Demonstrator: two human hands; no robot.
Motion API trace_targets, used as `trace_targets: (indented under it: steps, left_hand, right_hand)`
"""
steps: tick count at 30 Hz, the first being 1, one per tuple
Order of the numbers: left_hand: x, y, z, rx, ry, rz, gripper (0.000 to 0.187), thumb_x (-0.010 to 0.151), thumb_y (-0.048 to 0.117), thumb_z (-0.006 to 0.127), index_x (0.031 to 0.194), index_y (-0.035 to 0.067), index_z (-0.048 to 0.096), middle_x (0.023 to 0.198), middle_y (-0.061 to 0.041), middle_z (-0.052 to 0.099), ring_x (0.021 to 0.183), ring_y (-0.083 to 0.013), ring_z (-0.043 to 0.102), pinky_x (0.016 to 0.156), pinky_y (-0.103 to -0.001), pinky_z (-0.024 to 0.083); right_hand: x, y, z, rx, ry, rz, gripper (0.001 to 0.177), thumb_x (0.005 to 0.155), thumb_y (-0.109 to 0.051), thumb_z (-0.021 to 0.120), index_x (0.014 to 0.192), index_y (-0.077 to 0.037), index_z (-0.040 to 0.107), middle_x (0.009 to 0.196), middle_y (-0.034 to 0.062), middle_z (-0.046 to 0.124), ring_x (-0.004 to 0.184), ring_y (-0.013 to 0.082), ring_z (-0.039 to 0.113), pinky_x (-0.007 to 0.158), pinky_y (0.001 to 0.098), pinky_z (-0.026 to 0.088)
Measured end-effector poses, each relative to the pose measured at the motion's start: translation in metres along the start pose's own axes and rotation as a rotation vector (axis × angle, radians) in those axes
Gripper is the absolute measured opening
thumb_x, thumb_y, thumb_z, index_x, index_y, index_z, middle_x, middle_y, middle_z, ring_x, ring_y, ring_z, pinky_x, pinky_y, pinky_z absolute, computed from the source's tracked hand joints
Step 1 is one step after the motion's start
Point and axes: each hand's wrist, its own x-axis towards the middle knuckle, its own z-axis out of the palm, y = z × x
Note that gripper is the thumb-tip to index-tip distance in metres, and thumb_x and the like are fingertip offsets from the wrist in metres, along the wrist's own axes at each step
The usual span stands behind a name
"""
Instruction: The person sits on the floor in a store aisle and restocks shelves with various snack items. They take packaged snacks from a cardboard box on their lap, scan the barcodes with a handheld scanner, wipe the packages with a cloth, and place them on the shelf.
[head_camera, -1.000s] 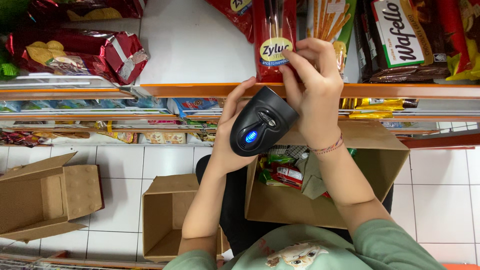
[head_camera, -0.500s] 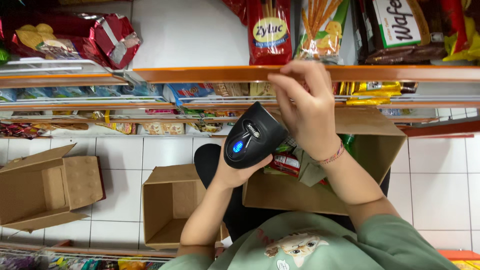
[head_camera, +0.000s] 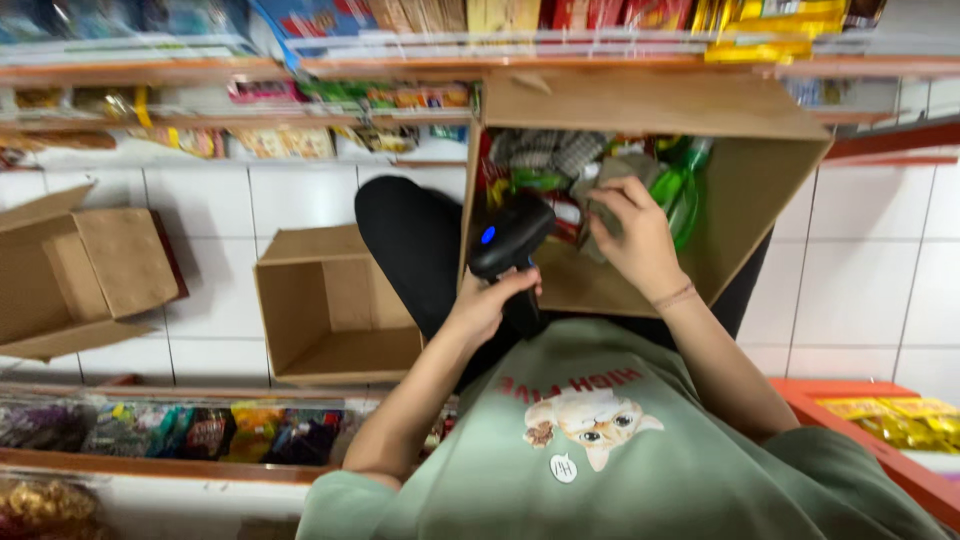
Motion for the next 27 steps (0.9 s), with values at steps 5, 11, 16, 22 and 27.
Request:
trace_targets:
  steps: [5, 11, 16, 22, 27]
  left_hand:
    - [0.004, -0.016, -0.003, -0.034, 0.021, -0.031, 0.042, 0.088, 0.002, 0.076, 0.128, 0.000, 0.063, 0.092, -0.009, 0.070, 0.082, -0.0190, 0.069, 0.077, -0.035, 0.057]
    - [-0.001, -0.019, 0.005, 0.004, 0.056, -0.004, 0.039, 0.089, 0.001, 0.076, 0.126, 0.000, 0.062, 0.095, -0.009, 0.070, 0.085, -0.0203, 0.070, 0.077, -0.036, 0.059]
    - [-0.012, -0.014, 0.003, -0.017, 0.033, 0.057, 0.030, 0.093, -0.003, 0.073, 0.121, 0.000, 0.061, 0.098, -0.010, 0.068, 0.090, -0.0220, 0.070, 0.078, -0.040, 0.061]
    - [-0.025, 0.001, -0.004, 0.026, 0.001, 0.131, 0.026, 0.095, -0.003, 0.069, 0.119, 0.001, 0.060, 0.100, -0.007, 0.063, 0.094, -0.0220, 0.070, 0.079, -0.041, 0.063]
    - [-0.025, -0.003, -0.013, 0.101, 0.017, 0.158, 0.020, 0.096, -0.003, 0.070, 0.114, -0.001, 0.063, 0.096, -0.007, 0.063, 0.093, -0.0209, 0.070, 0.075, -0.039, 0.061]
  right_hand:
    - [-0.010, 0.043, 0.024, -0.061, -0.128, -0.044, 0.031, 0.087, -0.003, 0.075, 0.118, -0.002, 0.069, 0.118, 0.0143, 0.063, 0.110, 0.0363, 0.064, 0.095, 0.0431, 0.054]
    - [0.001, 0.058, 0.057, -0.222, -0.301, -0.172, 0.059, 0.074, -0.024, 0.083, 0.127, -0.005, 0.068, 0.118, 0.0134, 0.065, 0.111, 0.0352, 0.061, 0.094, 0.0482, 0.048]
    - [0.004, 0.066, 0.080, -0.454, -0.366, -0.165, 0.074, 0.071, -0.026, 0.082, 0.140, -0.008, 0.063, 0.115, 0.0119, 0.068, 0.110, 0.0315, 0.064, 0.094, 0.0490, 0.044]
    - [0.016, 0.086, 0.046, 0.278, -0.488, 0.203, 0.060, 0.085, -0.019, 0.064, 0.143, -0.006, 0.057, 0.107, 0.0107, 0.072, 0.097, 0.0198, 0.069, 0.097, 0.0344, 0.054]
    - [0.005, 0.082, 0.010, 1.013, -0.241, 0.313, 0.036, 0.094, -0.016, 0.062, 0.126, -0.001, 0.063, 0.118, 0.0088, 0.068, 0.106, 0.0169, 0.065, 0.099, 0.0323, 0.054]
